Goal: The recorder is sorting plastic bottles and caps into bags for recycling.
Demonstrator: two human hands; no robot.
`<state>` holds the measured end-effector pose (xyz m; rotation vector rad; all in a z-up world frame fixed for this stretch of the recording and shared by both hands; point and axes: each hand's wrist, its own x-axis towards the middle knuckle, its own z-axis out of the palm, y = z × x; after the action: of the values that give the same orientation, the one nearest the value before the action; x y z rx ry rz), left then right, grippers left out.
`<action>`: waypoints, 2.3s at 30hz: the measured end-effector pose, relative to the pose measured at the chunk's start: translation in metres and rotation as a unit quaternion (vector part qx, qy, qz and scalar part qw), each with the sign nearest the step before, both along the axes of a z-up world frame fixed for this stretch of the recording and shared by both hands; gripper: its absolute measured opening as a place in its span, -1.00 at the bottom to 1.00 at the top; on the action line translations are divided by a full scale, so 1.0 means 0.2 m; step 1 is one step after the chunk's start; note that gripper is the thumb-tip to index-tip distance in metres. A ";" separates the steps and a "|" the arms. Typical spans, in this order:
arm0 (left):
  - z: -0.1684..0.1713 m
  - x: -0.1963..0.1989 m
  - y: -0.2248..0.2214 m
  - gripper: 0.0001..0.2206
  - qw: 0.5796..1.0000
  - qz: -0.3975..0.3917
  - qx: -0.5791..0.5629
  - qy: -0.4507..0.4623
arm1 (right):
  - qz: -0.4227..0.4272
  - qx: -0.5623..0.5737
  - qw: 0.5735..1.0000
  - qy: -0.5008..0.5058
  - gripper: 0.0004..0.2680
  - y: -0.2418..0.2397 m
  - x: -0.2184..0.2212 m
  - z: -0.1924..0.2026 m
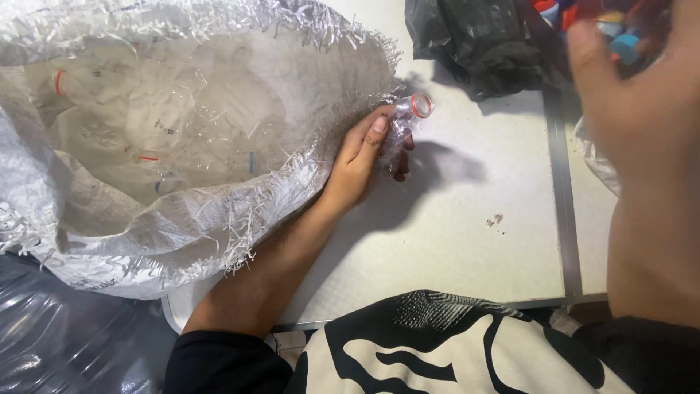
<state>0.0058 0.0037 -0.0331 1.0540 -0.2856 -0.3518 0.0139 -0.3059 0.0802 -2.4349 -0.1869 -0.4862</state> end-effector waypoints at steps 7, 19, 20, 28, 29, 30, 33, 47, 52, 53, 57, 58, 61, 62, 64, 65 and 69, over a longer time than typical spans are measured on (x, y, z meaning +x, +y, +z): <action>0.04 0.00 0.01 -0.51 0.989 -0.087 -0.072 0.096 | 0.311 0.185 0.914 0.186 -0.58 0.41 0.00 -0.20; 0.09 -0.07 -0.07 -0.73 0.989 -0.135 0.053 -0.006 | 0.321 0.450 0.799 0.236 -0.74 0.40 -0.01 -0.42; 0.12 -0.08 -0.08 -0.77 0.989 -0.096 0.116 -0.016 | 0.312 0.488 0.785 0.218 -0.79 0.41 -0.02 -0.42; 0.24 -0.11 -0.11 -0.75 0.872 0.138 0.389 -0.262 | 0.176 0.593 0.750 0.234 -0.88 0.45 -0.03 -0.45; 0.24 -0.12 -0.12 -0.74 0.873 0.136 0.390 -0.261 | 0.176 0.598 0.745 0.239 -0.88 0.45 -0.03 -0.44; 0.24 -0.13 -0.12 -0.72 0.873 0.133 0.392 -0.258 | 0.176 0.602 0.739 0.245 -0.87 0.46 -0.03 -0.42; 0.24 -0.14 -0.14 -0.70 0.849 0.164 0.411 -0.289 | 0.167 0.614 0.730 0.249 -0.89 0.44 -0.02 -0.48; 0.13 -0.11 -0.08 -0.80 0.956 0.055 0.264 -0.118 | 0.238 0.505 0.806 0.196 -0.81 0.39 0.00 -0.46; 0.14 -0.09 -0.07 -0.81 0.938 0.043 0.330 -0.094 | 0.271 0.487 0.789 0.259 -0.76 0.37 0.03 -0.38; 0.13 -0.09 -0.06 -0.82 0.952 0.011 0.291 -0.091 | 0.304 0.515 0.756 0.268 -0.74 0.37 0.03 -0.38; 0.10 -0.07 -0.05 -0.84 0.971 -0.050 0.202 -0.115 | 0.303 0.464 0.798 0.238 -0.78 0.32 0.03 -0.45; 0.12 -0.07 -0.06 -0.84 0.971 -0.050 0.202 -0.113 | 0.302 0.465 0.797 0.239 -0.78 0.34 0.02 -0.46; 0.15 -0.09 -0.08 -0.78 0.966 -0.045 0.222 -0.123 | 0.271 0.559 0.753 0.219 -0.85 0.37 0.00 -0.46; 0.16 -0.08 -0.08 -0.77 0.961 -0.027 0.248 -0.118 | 0.254 0.565 0.755 0.213 -0.86 0.37 0.01 -0.45; 0.18 -0.09 -0.09 -0.77 0.955 -0.010 0.273 -0.111 | 0.237 0.572 0.757 0.208 -0.88 0.38 0.01 -0.44; 0.19 -0.10 -0.10 -0.76 0.952 0.002 0.286 -0.112 | 0.227 0.562 0.770 0.199 -0.89 0.38 0.00 -0.43; 0.23 -0.12 -0.12 -0.70 0.911 0.059 0.373 -0.168 | 0.169 0.565 0.782 0.203 -0.91 0.38 0.00 -0.39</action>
<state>-0.0183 -0.0199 0.0137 1.8876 -0.4063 -0.1607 0.0131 -0.2297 0.0013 -1.2126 -0.0907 0.1229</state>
